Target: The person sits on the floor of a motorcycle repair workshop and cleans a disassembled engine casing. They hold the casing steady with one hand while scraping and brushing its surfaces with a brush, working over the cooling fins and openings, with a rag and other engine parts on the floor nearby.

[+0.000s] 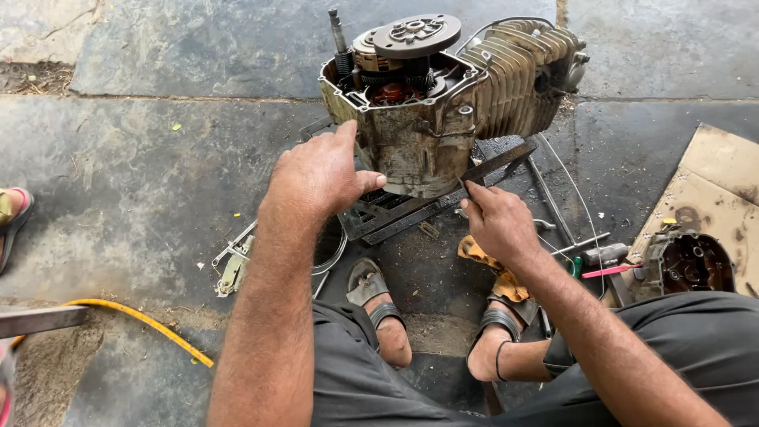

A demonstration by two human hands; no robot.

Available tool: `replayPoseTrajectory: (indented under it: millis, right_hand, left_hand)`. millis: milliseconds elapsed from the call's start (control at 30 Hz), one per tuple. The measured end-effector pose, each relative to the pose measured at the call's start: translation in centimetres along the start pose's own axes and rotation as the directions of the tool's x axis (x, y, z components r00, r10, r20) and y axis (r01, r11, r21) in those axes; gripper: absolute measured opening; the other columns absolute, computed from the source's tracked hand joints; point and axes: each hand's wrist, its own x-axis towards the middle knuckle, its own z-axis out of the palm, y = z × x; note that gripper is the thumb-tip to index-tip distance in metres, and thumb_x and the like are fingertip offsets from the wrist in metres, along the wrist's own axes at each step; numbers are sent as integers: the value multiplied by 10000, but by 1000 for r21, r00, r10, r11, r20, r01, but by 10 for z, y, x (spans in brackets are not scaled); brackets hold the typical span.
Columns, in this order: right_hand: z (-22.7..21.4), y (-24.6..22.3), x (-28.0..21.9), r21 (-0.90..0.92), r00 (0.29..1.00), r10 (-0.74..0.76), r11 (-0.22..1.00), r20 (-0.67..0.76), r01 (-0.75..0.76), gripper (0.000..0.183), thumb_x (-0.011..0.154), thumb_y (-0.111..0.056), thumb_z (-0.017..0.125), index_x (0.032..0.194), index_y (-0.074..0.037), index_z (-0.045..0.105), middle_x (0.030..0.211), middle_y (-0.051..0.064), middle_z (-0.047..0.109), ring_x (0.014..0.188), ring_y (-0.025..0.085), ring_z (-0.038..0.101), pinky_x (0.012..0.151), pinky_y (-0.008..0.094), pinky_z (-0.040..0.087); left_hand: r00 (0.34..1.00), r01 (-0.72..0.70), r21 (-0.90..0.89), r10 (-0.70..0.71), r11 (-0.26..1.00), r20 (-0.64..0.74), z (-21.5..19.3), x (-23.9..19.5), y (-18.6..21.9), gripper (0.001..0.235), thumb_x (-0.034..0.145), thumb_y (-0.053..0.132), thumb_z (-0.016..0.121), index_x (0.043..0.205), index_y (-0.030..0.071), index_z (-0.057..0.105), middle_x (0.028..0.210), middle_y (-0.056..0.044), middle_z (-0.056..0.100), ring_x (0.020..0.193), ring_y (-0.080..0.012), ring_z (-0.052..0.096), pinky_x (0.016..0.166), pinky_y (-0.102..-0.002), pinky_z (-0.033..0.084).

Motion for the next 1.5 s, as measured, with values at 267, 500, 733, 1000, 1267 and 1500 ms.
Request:
replayPoseTrajectory:
  millis: [267, 500, 733, 1000, 1267, 1500]
  right_hand:
    - [8, 1, 11, -216, 994, 29, 976, 106, -5, 308, 1031, -159, 583, 1255, 26, 685, 846, 175, 747, 660, 251, 712, 586, 397, 607]
    - [-18, -46, 44, -365, 908, 290, 915, 302, -172, 136, 946, -91, 677, 974, 9, 765, 909, 186, 731, 734, 231, 677, 702, 386, 599]
    - [-35, -20, 57, 23, 698, 529, 789, 482, -614, 161, 1016, -72, 629, 1045, 66, 707, 833, 160, 699, 638, 186, 624, 581, 364, 559]
    - [-5, 15, 46, 643, 697, 376, 278, 611, -714, 210, 1023, -75, 594, 1072, 123, 642, 818, 111, 689, 609, 148, 606, 497, 288, 522]
    - [5, -2, 51, -127, 904, 328, 944, 272, -305, 202, 977, -124, 640, 1042, 29, 756, 961, 214, 736, 810, 270, 688, 705, 391, 608]
    - [4, 20, 69, -83, 884, 274, 961, 378, -262, 282, 938, -226, 703, 1001, 40, 772, 941, 292, 772, 890, 440, 744, 806, 542, 602]
  left_hand:
    - [999, -29, -22, 28, 999, -36, 3, 3, 2, 1051, 815, 591, 779, 1612, 188, 226, 1437, -152, 563, 1306, -334, 572, 1103, -572, 428]
    - [999, -29, 12, 29, 1000, 16, 11, 7, 3, 1158, 827, 638, 757, 1649, 182, 79, 1521, -184, 458, 1343, -360, 518, 1126, -582, 396]
    - [999, -38, 34, 38, 999, 14, 15, 7, 7, 1171, 809, 633, 765, 1645, 192, 74, 1563, -142, 428, 1373, -338, 500, 1136, -559, 408]
    - [998, -64, 51, 66, 997, -24, 14, 16, 10, 1179, 797, 652, 775, 1622, 94, 145, 1550, -158, 448, 1388, -337, 481, 1141, -552, 403]
    - [997, -72, 56, 73, 996, -9, 18, 13, 8, 1213, 805, 651, 762, 1639, 94, 78, 1539, -185, 443, 1331, -353, 525, 1115, -540, 430]
    - [993, -86, 74, 91, 994, -69, 24, 18, 12, 1248, 785, 651, 794, 1618, 40, 93, 1512, -180, 475, 1311, -339, 546, 1095, -507, 461]
